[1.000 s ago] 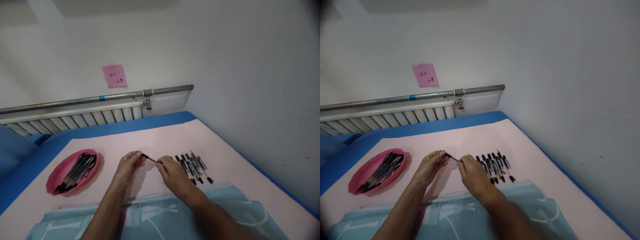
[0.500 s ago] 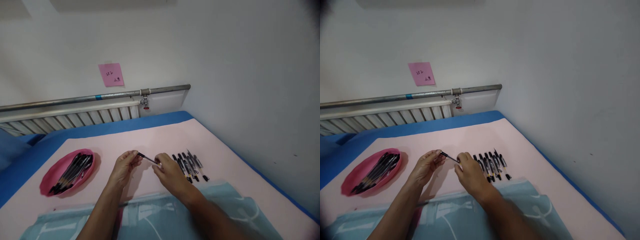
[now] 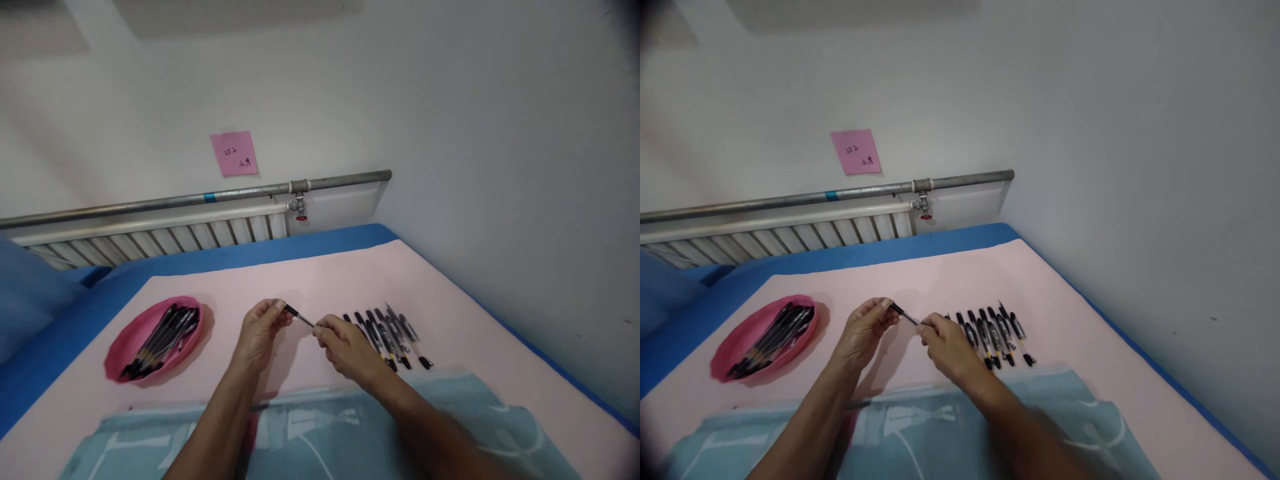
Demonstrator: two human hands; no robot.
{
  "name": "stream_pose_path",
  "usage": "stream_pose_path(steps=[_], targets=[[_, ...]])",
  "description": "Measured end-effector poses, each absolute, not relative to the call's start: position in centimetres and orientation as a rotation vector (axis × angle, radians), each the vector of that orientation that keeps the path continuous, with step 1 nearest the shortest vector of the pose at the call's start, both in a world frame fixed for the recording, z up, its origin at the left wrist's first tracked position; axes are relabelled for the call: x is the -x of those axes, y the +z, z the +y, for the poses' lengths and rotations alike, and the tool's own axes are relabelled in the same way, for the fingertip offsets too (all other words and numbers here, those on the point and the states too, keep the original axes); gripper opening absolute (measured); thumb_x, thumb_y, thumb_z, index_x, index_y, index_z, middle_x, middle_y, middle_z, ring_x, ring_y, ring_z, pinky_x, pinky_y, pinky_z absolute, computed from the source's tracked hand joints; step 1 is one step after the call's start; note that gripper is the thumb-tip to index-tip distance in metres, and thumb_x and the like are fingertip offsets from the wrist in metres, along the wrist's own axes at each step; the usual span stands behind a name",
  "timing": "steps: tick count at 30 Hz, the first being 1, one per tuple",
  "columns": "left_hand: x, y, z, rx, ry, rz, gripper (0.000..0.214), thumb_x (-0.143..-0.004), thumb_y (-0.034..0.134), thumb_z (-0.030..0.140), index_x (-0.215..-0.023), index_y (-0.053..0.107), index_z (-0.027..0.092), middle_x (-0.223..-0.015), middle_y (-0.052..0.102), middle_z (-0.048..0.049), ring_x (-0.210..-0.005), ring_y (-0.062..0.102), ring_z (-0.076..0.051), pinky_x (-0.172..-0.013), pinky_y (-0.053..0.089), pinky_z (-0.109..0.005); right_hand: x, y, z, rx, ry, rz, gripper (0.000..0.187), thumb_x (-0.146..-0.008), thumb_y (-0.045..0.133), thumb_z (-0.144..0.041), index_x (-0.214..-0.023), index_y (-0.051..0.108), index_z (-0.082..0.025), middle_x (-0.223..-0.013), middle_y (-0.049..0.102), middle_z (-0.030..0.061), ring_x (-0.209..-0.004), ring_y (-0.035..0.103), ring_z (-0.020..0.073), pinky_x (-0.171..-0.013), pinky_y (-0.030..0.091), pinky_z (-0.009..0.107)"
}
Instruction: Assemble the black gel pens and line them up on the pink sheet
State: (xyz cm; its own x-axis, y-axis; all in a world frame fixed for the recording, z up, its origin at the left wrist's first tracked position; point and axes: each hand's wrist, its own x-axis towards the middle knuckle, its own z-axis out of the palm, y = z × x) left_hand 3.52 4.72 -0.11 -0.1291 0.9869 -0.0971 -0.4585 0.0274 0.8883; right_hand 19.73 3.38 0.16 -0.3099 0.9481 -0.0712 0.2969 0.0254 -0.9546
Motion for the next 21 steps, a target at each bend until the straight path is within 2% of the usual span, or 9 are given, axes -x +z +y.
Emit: stream_pose_path(steps=[2,5,9,12,15,18,21], targets=[[-4.2,-0.1,4.5,-0.685,1.485,0.979,0.021,-0.062,0.072,0.031,-0.068,0.061,0.013,-0.062,0.062,0.0005,-0.057,0.057,-0.008,-0.061,0.045,-0.022,-19.3,0.2,3.3,1.271,1.411,-1.566,0.015,-0.081,0.039,-0.029,-0.07,0.045,-0.021,-0.045,0.034,-0.0084,-0.034,0.031,0.0067,-0.036,0.023,0.019],[-5.2,-0.1,4.0,-0.744,1.345,0.903,0.029,-0.062,0.071,0.035,-0.078,0.062,0.013,-0.076,0.065,-0.0046,-0.067,0.06,-0.013,-0.063,0.046,-0.026,-18.9,0.3,3.2,1.244,1.397,-1.536,0.019,-0.08,0.042,-0.035,-0.068,0.044,-0.02,-0.043,0.032,-0.0094,-0.032,0.029,0.0055,-0.034,0.022,0.018],[-5.2,0.1,3.8,-0.818,1.351,0.942,0.03,-0.062,0.07,0.037,-0.076,0.06,0.012,-0.075,0.064,-0.0061,-0.066,0.059,-0.014,-0.065,0.046,-0.028,-19.0,0.4,3.2,1.261,1.385,-1.619,0.023,-0.079,0.043,-0.041,-0.076,0.05,-0.02,-0.047,0.041,-0.0075,-0.034,0.037,0.0069,-0.036,0.03,0.019],[-4.9,0.2,3.7,-0.883,1.388,1.042,0.029,-0.062,0.069,0.038,-0.073,0.06,0.013,-0.071,0.062,-0.004,-0.066,0.057,-0.013,-0.063,0.044,-0.026,-19.2,0.3,3.2,1.229,1.263,-1.7,0.023,-0.075,0.05,-0.039,-0.084,0.055,-0.019,-0.064,0.055,-0.0009,-0.053,0.053,0.011,-0.046,0.039,0.02],[-5.8,0.0,3.4,-0.942,1.345,1.04,0.024,-0.06,0.071,0.034,-0.066,0.06,0.013,-0.061,0.057,0.0002,-0.059,0.053,-0.01,-0.059,0.041,-0.022,-19.4,0.1,3.3,1.154,1.199,-1.664,0.029,-0.071,0.056,-0.035,-0.096,0.053,-0.019,-0.084,0.06,0.0037,-0.072,0.058,0.0143,-0.053,0.043,0.021],[-7.2,0.1,3.3,-1.08,1.223,1.05,0.023,-0.066,0.065,0.035,-0.073,0.062,0.013,-0.064,0.059,-0.0011,-0.058,0.053,-0.011,-0.058,0.041,-0.023,-20.2,-0.1,3.7,1.133,1.174,-1.645,0.036,-0.076,0.048,-0.03,-0.111,0.047,-0.022,-0.077,0.06,-0.0001,-0.059,0.056,0.0116,-0.051,0.042,0.021],[-8.1,0.3,3.6,-1.347,1.066,1.322,0.026,-0.074,0.052,0.037,-0.086,0.062,0.016,-0.08,0.063,-0.0046,-0.067,0.056,-0.014,-0.059,0.042,-0.024,-21.8,0.1,4.6,1.24,0.897,-1.643,0.033,-0.077,0.044,-0.025,-0.109,0.052,-0.022,-0.07,0.059,-0.0016,-0.056,0.054,0.011,-0.056,0.042,0.023]])
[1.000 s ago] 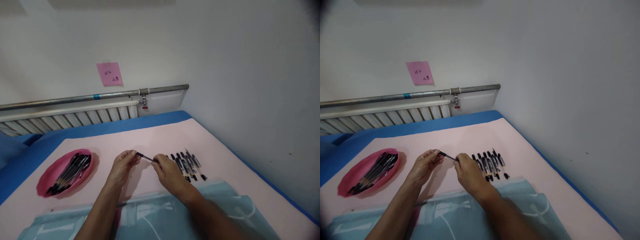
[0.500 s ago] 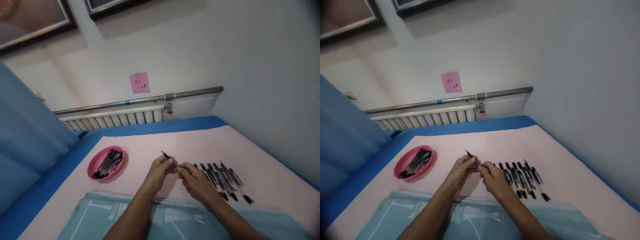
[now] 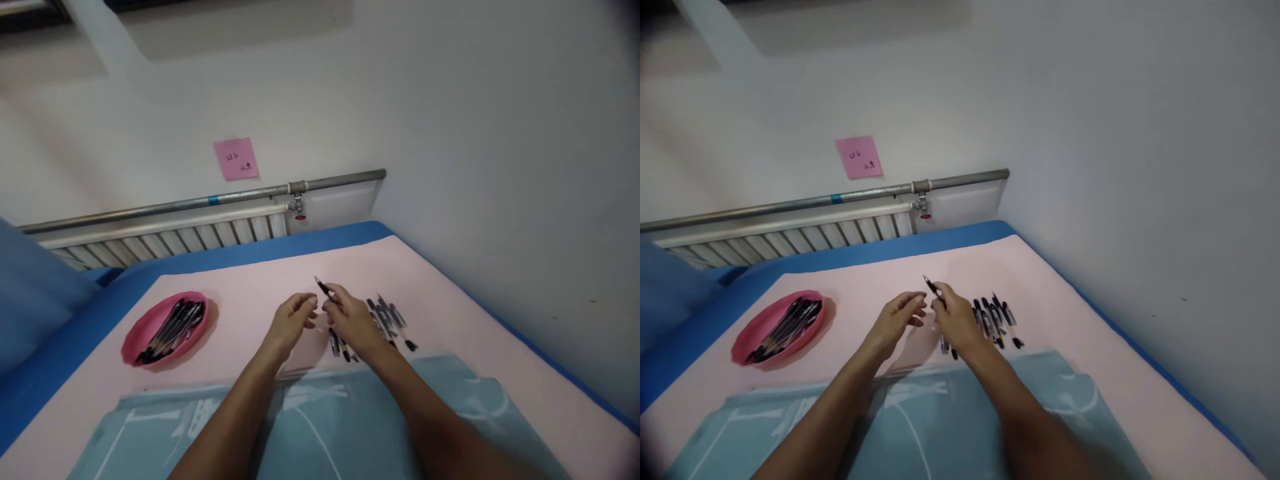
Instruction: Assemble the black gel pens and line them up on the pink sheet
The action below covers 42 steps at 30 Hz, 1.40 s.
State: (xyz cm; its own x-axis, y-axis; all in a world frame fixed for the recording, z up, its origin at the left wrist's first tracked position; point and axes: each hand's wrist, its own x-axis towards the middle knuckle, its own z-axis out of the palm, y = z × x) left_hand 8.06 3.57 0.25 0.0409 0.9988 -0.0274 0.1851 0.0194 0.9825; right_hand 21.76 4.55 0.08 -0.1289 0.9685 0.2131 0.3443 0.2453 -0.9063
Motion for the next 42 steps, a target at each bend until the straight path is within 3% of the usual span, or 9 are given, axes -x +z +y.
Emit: stream_pose_path(steps=[4,10,13,15,17,21,26,33,42], targets=[[-9.2,-0.8,4.3,-1.492,0.856,1.548,0.009,-0.061,0.061,0.025,-0.057,0.057,0.018,-0.055,0.056,-0.001,-0.063,0.054,-0.017,-0.06,0.038,-0.026,-23.9,0.4,5.5,1.305,0.684,-1.526,0.031,-0.075,0.045,-0.024,-0.105,0.054,-0.019,-0.071,0.059,-0.0006,-0.06,0.054,0.0126,-0.061,0.042,0.024],[-12.0,-2.7,4.3,-1.477,0.721,1.672,0.027,-0.047,0.063,0.008,-0.037,0.042,0.021,-0.042,0.051,-0.0019,-0.072,0.059,-0.026,-0.064,0.036,-0.028,-24.6,0.2,5.6,1.22,0.653,-1.57,0.029,-0.078,0.044,-0.024,-0.105,0.053,-0.022,-0.078,0.061,-0.0006,-0.066,0.055,0.0126,-0.064,0.042,0.024],[-12.0,-2.6,4.2,-1.369,0.713,1.649,0.03,-0.047,0.061,0.004,-0.033,0.04,0.021,-0.034,0.047,-0.0012,-0.063,0.061,-0.024,-0.06,0.038,-0.026,-24.7,0.4,5.5,1.225,0.64,-1.584,0.028,-0.079,0.044,-0.024,-0.105,0.053,-0.022,-0.078,0.061,-0.0006,-0.066,0.055,0.0125,-0.064,0.041,0.023],[-10.9,-2.0,4.3,-1.268,0.734,1.607,0.028,-0.048,0.062,0.003,-0.034,0.044,0.019,-0.03,0.044,-0.0002,-0.051,0.058,-0.021,-0.054,0.04,-0.026,-24.8,0.6,5.4,1.242,0.65,-1.594,0.027,-0.08,0.044,-0.025,-0.105,0.054,-0.022,-0.075,0.061,-0.0006,-0.064,0.055,0.0124,-0.062,0.04,0.022],[-8.9,-1.1,4.3,-1.149,0.812,1.536,0.017,-0.053,0.063,0.007,-0.043,0.052,0.017,-0.035,0.051,-0.0009,-0.045,0.057,-0.018,-0.05,0.042,-0.026,-24.5,0.8,5.1,1.249,0.678,-1.627,0.026,-0.081,0.043,-0.027,-0.104,0.054,-0.022,-0.071,0.061,-0.0009,-0.062,0.054,0.0122,-0.059,0.039,0.021],[-4.4,0.6,4.3,-0.874,1.106,1.31,0.006,-0.069,0.06,0.019,-0.066,0.056,0.016,-0.067,0.067,-0.0037,-0.066,0.065,-0.017,-0.062,0.051,-0.029,-22.8,0.7,4.0,1.2,0.76,-1.797,0.026,-0.084,0.041,-0.028,-0.104,0.057,-0.023,-0.065,0.06,-0.0013,-0.059,0.053,0.0118,-0.056,0.035,0.02],[-2.3,-0.5,4.2,-0.551,1.352,1.073,0.006,-0.076,0.053,0.013,-0.07,0.056,0.014,-0.071,0.068,-0.0058,-0.073,0.066,-0.015,-0.07,0.053,-0.027,-20.3,-0.4,2.8,1.164,0.842,-1.999,0.027,-0.085,0.041,-0.027,-0.105,0.057,-0.023,-0.061,0.059,-0.0012,-0.059,0.053,0.012,-0.055,0.033,0.019],[-2.8,-2.6,4.3,-0.369,1.365,0.846,0.008,-0.073,0.056,0.006,-0.077,0.059,0.012,-0.074,0.069,-0.0075,-0.071,0.067,-0.016,-0.072,0.054,-0.03,-19.7,-1.9,3.3,1.216,0.855,-2.043,0.025,-0.085,0.041,-0.027,-0.103,0.058,-0.022,-0.061,0.058,-0.0014,-0.058,0.053,0.0116,-0.055,0.033,0.019],[-2.0,-2.8,4.1,-0.392,1.378,0.831,0.01,-0.067,0.066,0.008,-0.073,0.059,0.013,-0.074,0.07,-0.0052,-0.076,0.067,-0.018,-0.072,0.054,-0.031,-19.3,-2.0,3.3,1.244,0.833,-2.068,0.025,-0.085,0.04,-0.027,-0.102,0.058,-0.022,-0.068,0.061,-0.0001,-0.062,0.054,0.0126,-0.057,0.035,0.02]])
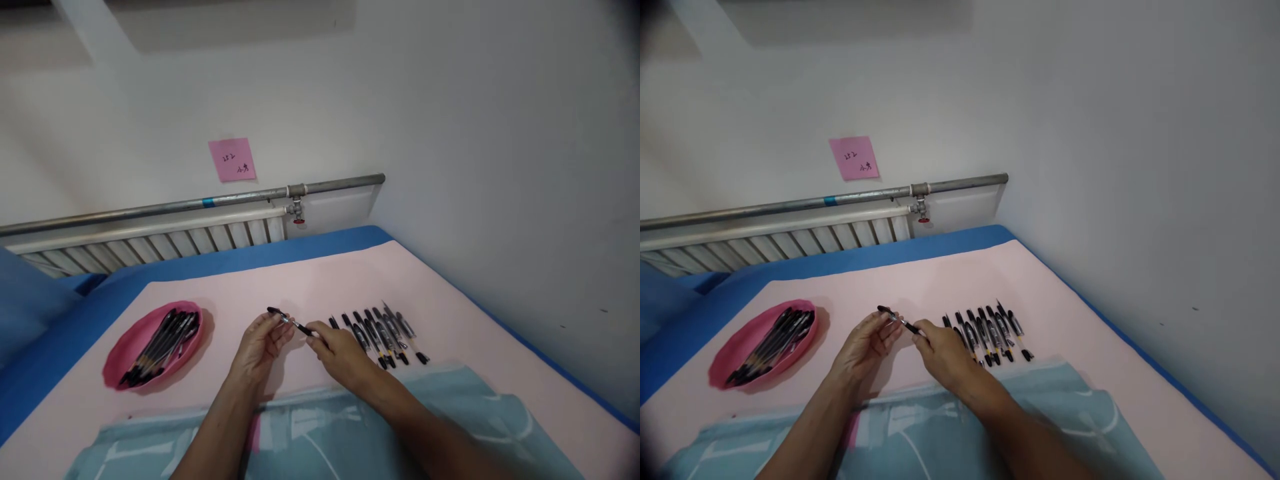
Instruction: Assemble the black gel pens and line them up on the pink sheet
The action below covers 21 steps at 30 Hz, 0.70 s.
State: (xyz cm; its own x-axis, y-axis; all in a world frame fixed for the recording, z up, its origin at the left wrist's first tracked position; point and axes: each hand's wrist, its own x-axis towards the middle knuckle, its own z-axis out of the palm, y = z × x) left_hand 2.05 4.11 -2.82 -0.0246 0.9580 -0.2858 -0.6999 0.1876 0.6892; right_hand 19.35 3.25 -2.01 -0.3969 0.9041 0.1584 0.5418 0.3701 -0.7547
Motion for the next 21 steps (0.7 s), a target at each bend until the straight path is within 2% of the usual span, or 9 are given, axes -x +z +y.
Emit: stream_pose_path(steps=[7,13,21], targets=[[-2.4,-2.7,3.9,-0.423,1.374,0.849,0.011,-0.067,0.066,0.008,-0.072,0.058,0.014,-0.073,0.07,-0.006,-0.073,0.067,-0.017,-0.07,0.054,-0.03,-19.3,-2.1,3.1,1.222,0.795,-2.103,0.026,-0.085,0.04,-0.027,-0.105,0.056,-0.022,-0.08,0.064,0.0021,-0.071,0.057,0.0139,-0.063,0.036,0.021],[-2.2,-2.6,3.8,-0.376,1.378,0.85,0.009,-0.067,0.065,0.008,-0.07,0.059,0.013,-0.073,0.07,-0.0059,-0.072,0.067,-0.017,-0.071,0.054,-0.03,-19.4,-1.8,2.9,1.259,0.769,-2.099,0.024,-0.085,0.04,-0.028,-0.101,0.058,-0.023,-0.075,0.064,0.001,-0.067,0.056,0.0133,-0.059,0.034,0.02],[-3.6,-2.4,3.2,-0.576,1.303,0.946,0.02,-0.059,0.074,0.018,-0.07,0.058,0.014,-0.071,0.067,-0.0021,-0.069,0.065,-0.014,-0.064,0.051,-0.024,-19.2,-1.5,2.8,1.286,0.778,-2.085,0.027,-0.085,0.042,-0.028,-0.107,0.054,-0.021,-0.08,0.064,0.0032,-0.07,0.057,0.0144,-0.06,0.036,0.021]])
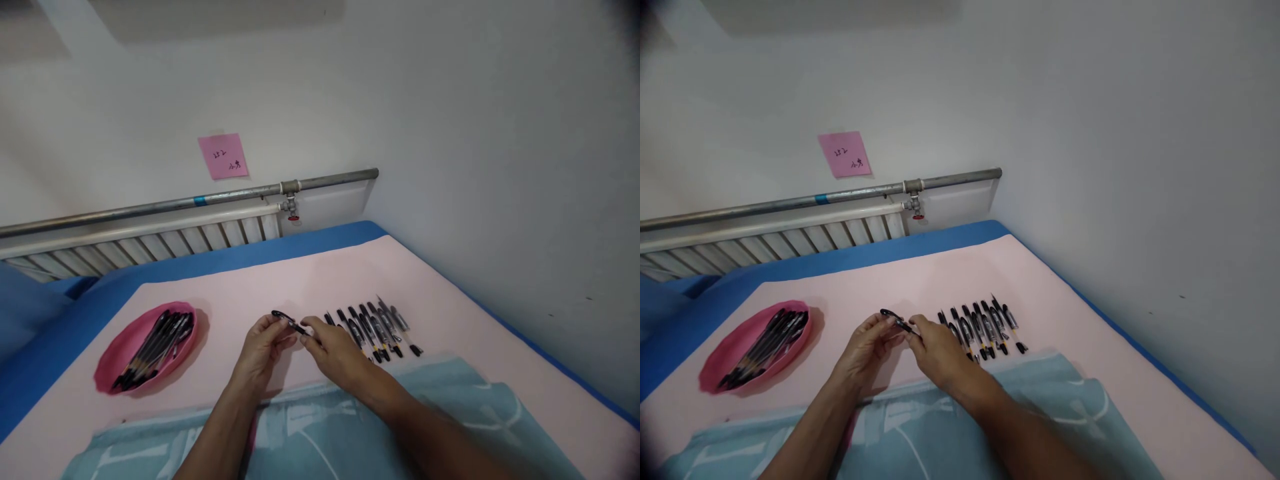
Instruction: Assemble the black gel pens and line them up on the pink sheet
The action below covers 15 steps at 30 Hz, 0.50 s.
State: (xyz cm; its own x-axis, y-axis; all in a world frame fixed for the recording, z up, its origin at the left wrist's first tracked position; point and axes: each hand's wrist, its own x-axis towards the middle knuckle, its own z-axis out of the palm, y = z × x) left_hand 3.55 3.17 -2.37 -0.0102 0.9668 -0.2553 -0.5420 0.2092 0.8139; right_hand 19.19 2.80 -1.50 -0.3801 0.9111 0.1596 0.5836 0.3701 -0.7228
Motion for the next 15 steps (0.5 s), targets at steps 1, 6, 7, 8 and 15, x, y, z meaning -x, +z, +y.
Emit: stream_pose_path(steps=[1,6,7,8,15], targets=[[-3.7,-2.4,3.1,-0.584,1.302,0.957,0.022,-0.058,0.075,0.019,-0.07,0.058,0.014,-0.07,0.067,-0.0015,-0.067,0.064,-0.013,-0.063,0.051,-0.024,-19.1,-1.5,2.8,1.306,0.767,-2.075,0.028,-0.084,0.043,-0.027,-0.11,0.053,-0.02,-0.079,0.064,0.0035,-0.068,0.056,0.0145,-0.06,0.036,0.021],[-4.2,-2.6,3.0,-0.571,1.298,0.969,0.025,-0.057,0.075,0.021,-0.07,0.056,0.014,-0.067,0.066,-0.0012,-0.063,0.063,-0.012,-0.061,0.05,-0.023,-18.7,-1.6,2.5,1.308,0.751,-2.05,0.035,-0.082,0.043,-0.021,-0.116,0.048,-0.019,-0.079,0.063,0.0043,-0.068,0.056,0.0144,-0.062,0.037,0.022],[-4.3,-2.7,2.9,-0.585,1.286,0.97,0.025,-0.057,0.075,0.021,-0.069,0.055,0.014,-0.067,0.066,-0.0014,-0.062,0.063,-0.012,-0.061,0.049,-0.024,-18.6,-1.7,2.4,1.297,0.756,-2.052,0.036,-0.082,0.042,-0.02,-0.117,0.047,-0.019,-0.079,0.063,0.0041,-0.068,0.056,0.0143,-0.061,0.037,0.022],[-4.4,-2.7,2.9,-0.602,1.274,0.968,0.024,-0.058,0.075,0.022,-0.068,0.054,0.014,-0.066,0.065,-0.0012,-0.061,0.062,-0.012,-0.06,0.049,-0.024,-18.6,-1.7,2.4,1.289,0.759,-2.055,0.036,-0.081,0.042,-0.019,-0.117,0.047,-0.019,-0.078,0.063,0.0039,-0.067,0.056,0.0143,-0.061,0.037,0.021],[-5.0,-2.6,2.2,-0.665,1.219,0.959,0.024,-0.058,0.074,0.024,-0.066,0.053,0.014,-0.067,0.065,-0.0007,-0.061,0.061,-0.012,-0.062,0.047,-0.024,-18.5,-2.3,2.4,1.273,0.783,-2.042,0.032,-0.08,0.042,-0.018,-0.111,0.05,-0.02,-0.081,0.064,0.004,-0.071,0.058,0.0148,-0.06,0.036,0.021]])
